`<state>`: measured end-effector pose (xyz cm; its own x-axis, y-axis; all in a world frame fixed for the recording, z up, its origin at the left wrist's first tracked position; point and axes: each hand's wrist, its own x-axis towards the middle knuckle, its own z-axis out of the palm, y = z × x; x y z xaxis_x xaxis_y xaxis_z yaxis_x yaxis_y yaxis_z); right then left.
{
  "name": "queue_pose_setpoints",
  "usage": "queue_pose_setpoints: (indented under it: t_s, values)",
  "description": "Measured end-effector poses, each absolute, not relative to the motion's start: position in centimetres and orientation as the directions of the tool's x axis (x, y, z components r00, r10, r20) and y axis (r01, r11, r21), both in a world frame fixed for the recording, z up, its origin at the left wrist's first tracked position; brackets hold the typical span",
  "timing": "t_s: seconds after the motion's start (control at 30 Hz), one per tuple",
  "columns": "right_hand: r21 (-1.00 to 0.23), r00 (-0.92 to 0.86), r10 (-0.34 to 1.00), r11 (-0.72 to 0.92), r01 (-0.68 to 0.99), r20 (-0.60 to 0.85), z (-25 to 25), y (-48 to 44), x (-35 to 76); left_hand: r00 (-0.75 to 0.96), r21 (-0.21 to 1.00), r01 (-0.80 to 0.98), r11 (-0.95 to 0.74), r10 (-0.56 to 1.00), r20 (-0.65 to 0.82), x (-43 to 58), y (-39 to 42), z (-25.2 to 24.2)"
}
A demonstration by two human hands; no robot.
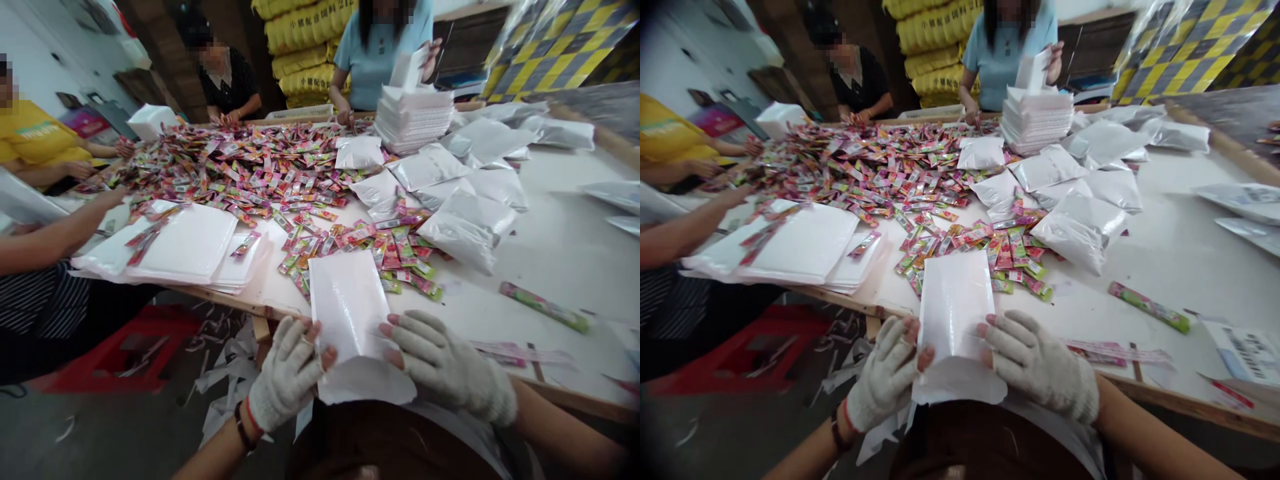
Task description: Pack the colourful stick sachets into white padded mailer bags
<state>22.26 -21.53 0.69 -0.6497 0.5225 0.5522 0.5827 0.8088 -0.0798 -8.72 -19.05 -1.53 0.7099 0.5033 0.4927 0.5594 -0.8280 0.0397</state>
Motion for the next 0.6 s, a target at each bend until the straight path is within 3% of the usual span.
queue_pose_setpoints:
  t_s: [0.07,0.17,0.27,0.33,0.43,0.53,0.6]
  values:
    - [-0.035,-0.716,0.434,0.866,0.499,0.546,0.3,-20.9,21.7,0.786,0.037,0.470,-0.882,0.438,0.436,-8.3,-18.9,-1.1]
    - [-0.190,-0.721,0.539,0.838,0.512,0.435,0.0,-20.9,22.2,0.794,0.150,0.406,-0.902,0.429,0.431,-8.0,-18.8,-0.3]
    - [-0.372,-0.654,0.666,0.744,0.555,0.357,-0.1,-21.4,22.9,0.739,0.374,0.393,-0.840,0.531,0.415,-7.6,-19.0,0.2]
    - [-0.489,-0.545,0.774,0.629,0.605,0.321,-0.3,-21.5,22.9,0.650,0.564,0.455,-0.689,0.690,0.319,-7.2,-19.1,0.4]
    - [-0.626,-0.289,0.948,0.307,0.717,0.134,-0.6,-20.9,22.2,0.432,0.751,0.586,-0.303,0.901,0.026,-6.6,-18.9,0.4]
    - [-0.614,-0.125,0.977,-0.007,0.789,-0.172,-0.6,-19.4,21.4,0.236,0.727,0.687,-0.027,0.953,-0.188,-6.1,-18.0,0.0]
    - [-0.548,-0.087,0.949,-0.099,0.830,-0.303,-0.5,-18.2,20.9,0.169,0.632,0.775,-0.005,0.965,-0.200,-5.8,-17.4,-0.2]
